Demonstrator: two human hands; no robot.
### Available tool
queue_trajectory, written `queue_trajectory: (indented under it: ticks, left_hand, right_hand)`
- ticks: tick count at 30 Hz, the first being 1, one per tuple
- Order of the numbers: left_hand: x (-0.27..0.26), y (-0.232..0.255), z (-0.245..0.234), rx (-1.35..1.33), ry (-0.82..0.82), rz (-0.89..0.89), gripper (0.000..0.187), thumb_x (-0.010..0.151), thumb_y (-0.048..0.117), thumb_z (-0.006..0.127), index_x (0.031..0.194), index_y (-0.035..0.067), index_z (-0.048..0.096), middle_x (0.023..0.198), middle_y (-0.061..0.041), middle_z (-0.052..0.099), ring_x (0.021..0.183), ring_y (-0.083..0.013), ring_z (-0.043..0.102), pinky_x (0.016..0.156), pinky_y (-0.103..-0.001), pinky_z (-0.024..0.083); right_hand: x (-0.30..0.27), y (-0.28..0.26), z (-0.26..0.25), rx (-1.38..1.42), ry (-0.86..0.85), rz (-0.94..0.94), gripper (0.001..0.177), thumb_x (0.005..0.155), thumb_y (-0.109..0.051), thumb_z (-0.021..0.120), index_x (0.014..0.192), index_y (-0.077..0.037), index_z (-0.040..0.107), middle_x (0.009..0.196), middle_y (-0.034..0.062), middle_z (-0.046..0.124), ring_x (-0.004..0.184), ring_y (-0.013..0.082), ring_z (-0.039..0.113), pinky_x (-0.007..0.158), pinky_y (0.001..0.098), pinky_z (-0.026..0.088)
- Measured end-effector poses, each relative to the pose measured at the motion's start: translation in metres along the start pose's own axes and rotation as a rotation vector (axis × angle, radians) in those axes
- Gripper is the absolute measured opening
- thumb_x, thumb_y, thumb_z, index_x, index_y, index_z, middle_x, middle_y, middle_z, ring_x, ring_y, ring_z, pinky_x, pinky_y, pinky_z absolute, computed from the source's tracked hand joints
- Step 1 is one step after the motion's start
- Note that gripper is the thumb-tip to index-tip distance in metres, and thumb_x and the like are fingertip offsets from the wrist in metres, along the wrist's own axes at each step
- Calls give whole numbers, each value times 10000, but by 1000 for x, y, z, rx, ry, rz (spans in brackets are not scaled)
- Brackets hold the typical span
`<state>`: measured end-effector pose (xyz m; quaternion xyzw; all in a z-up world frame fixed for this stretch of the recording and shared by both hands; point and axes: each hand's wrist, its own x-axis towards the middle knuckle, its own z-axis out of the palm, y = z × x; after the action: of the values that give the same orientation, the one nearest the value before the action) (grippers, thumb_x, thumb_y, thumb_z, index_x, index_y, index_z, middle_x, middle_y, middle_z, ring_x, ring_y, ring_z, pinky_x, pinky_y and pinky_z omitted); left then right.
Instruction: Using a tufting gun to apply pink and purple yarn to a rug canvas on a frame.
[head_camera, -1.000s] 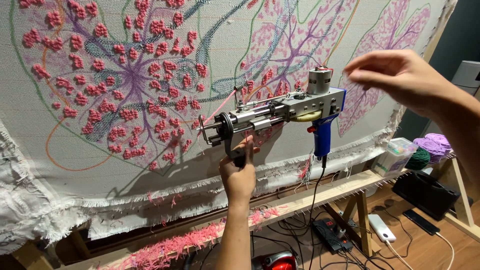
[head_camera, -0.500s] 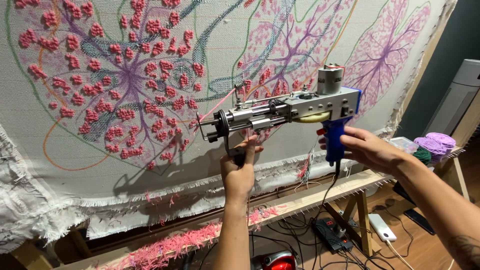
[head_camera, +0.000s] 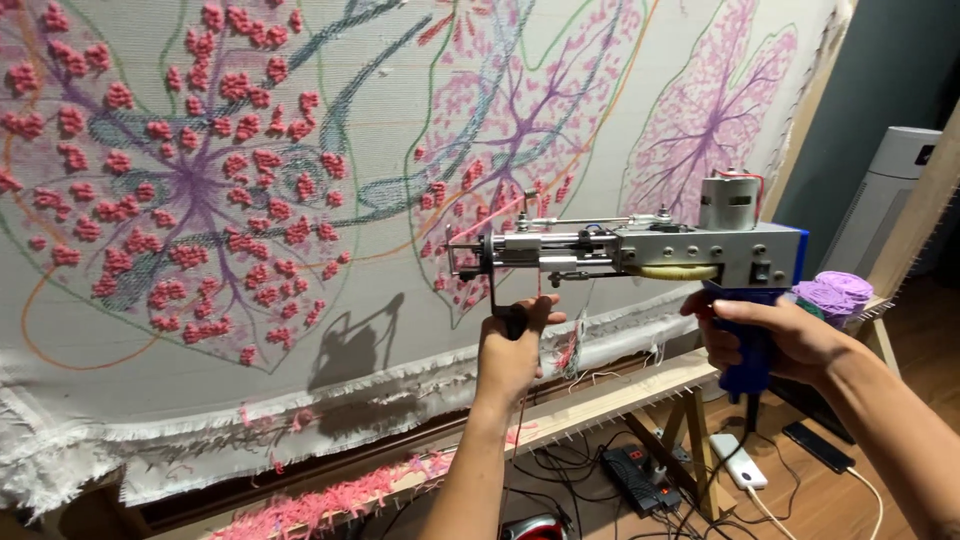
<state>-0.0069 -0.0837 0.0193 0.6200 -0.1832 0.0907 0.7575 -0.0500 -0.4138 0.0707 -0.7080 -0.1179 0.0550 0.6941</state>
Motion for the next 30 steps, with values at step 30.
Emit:
queue_trajectory:
  ticks: [30]
  left_hand:
    - [81,9,75,115,-192,-7,400,982,402,642,1060,28,764,817,-52,769,462,-39,411,401,-275,436]
  right_hand:
    - [-56,-33,-17,26,296,-258,309,930,-146,652,1151,69,666,695,43,503,591,179,474,524,359,425]
